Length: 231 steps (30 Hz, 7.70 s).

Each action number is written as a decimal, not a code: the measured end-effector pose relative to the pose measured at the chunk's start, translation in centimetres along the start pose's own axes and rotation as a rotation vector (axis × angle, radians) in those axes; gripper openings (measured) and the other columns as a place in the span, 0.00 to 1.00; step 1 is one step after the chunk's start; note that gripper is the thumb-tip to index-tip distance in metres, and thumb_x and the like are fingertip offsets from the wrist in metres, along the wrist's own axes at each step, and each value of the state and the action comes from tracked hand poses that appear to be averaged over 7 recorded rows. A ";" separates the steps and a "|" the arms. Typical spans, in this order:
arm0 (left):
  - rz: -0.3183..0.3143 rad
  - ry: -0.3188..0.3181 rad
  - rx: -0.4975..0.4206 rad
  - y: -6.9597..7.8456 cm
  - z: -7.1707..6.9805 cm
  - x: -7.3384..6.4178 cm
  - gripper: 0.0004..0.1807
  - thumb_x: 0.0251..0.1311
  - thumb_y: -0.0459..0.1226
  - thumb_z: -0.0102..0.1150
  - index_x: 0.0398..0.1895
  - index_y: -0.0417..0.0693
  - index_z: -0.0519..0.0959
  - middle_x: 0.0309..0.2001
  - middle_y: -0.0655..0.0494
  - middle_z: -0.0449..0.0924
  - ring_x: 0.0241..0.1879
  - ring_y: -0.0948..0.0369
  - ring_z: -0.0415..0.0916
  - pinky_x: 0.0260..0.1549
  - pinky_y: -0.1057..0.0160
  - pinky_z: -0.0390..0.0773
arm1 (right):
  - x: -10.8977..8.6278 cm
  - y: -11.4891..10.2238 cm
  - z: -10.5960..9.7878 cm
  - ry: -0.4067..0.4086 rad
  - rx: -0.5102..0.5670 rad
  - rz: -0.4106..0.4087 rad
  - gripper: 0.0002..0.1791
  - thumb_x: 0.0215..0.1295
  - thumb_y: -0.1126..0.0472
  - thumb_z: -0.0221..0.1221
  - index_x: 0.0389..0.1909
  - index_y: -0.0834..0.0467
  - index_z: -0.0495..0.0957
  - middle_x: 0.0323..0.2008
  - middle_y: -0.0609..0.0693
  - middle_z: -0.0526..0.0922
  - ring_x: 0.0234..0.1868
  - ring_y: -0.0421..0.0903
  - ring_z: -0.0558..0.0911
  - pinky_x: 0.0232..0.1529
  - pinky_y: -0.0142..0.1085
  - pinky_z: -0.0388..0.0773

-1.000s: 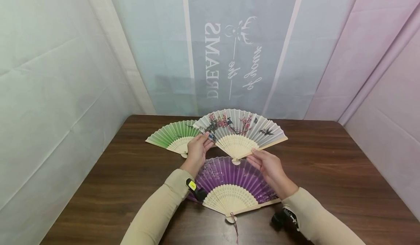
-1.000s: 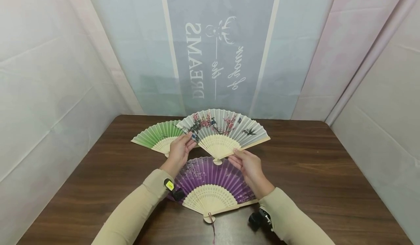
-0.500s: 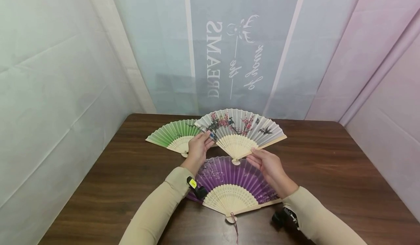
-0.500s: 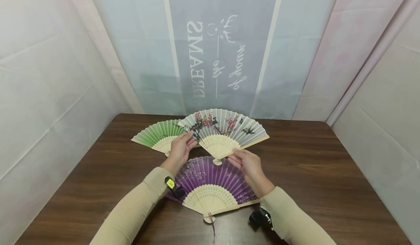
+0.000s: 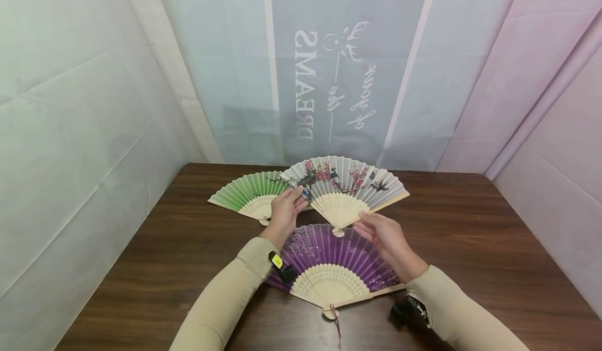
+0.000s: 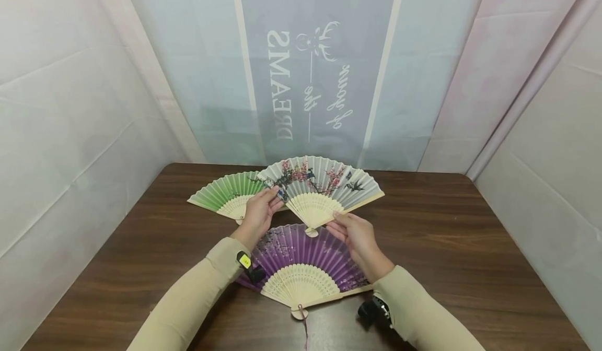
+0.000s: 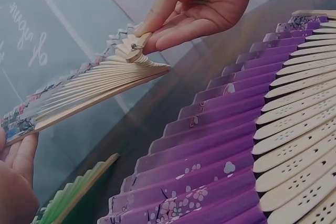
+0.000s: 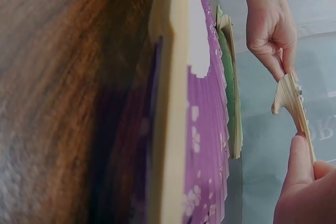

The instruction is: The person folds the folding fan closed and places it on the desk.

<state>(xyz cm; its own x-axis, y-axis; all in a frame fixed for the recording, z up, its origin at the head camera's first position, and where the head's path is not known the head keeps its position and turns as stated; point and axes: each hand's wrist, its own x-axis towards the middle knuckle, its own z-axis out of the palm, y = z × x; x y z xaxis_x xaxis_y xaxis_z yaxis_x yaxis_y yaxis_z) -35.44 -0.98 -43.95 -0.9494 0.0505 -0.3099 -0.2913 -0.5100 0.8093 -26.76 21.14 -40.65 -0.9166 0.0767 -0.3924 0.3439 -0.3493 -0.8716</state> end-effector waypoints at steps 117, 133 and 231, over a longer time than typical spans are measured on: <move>0.012 -0.075 0.116 -1.0 -1.0 0.7 0.24 0.68 0.33 0.59 0.64 0.32 0.71 0.42 0.53 0.84 0.34 0.66 0.80 0.52 0.59 0.86 | -0.2 2.7 1.2 -0.035 -0.144 -0.055 0.23 0.75 0.68 0.49 0.65 0.77 0.60 0.29 0.42 0.86 0.33 0.36 0.87 0.45 0.29 0.87; -0.014 -0.063 0.122 -0.7 -0.8 0.8 0.21 0.68 0.34 0.60 0.62 0.34 0.74 0.37 0.58 0.82 0.34 0.66 0.81 0.51 0.60 0.87 | -0.2 2.5 1.1 -0.075 -0.132 -0.057 0.07 0.74 0.69 0.51 0.37 0.58 0.77 0.30 0.44 0.87 0.34 0.37 0.88 0.45 0.30 0.87; -0.092 -0.149 0.202 -1.0 -0.6 0.5 0.27 0.68 0.34 0.59 0.68 0.36 0.68 0.66 0.39 0.73 0.65 0.45 0.73 0.52 0.63 0.85 | 0.1 3.2 1.5 -0.167 -0.193 -0.012 0.05 0.74 0.67 0.51 0.44 0.64 0.75 0.30 0.45 0.87 0.35 0.37 0.88 0.45 0.30 0.87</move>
<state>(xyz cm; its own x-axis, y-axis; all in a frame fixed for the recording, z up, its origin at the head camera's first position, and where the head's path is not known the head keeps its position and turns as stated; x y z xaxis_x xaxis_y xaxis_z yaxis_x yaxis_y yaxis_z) -35.53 -0.94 -45.17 -0.9202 0.2223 -0.3222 -0.3806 -0.3161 0.8690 -26.06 18.62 -43.03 -0.9365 -0.0814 -0.3412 0.3503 -0.1638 -0.9222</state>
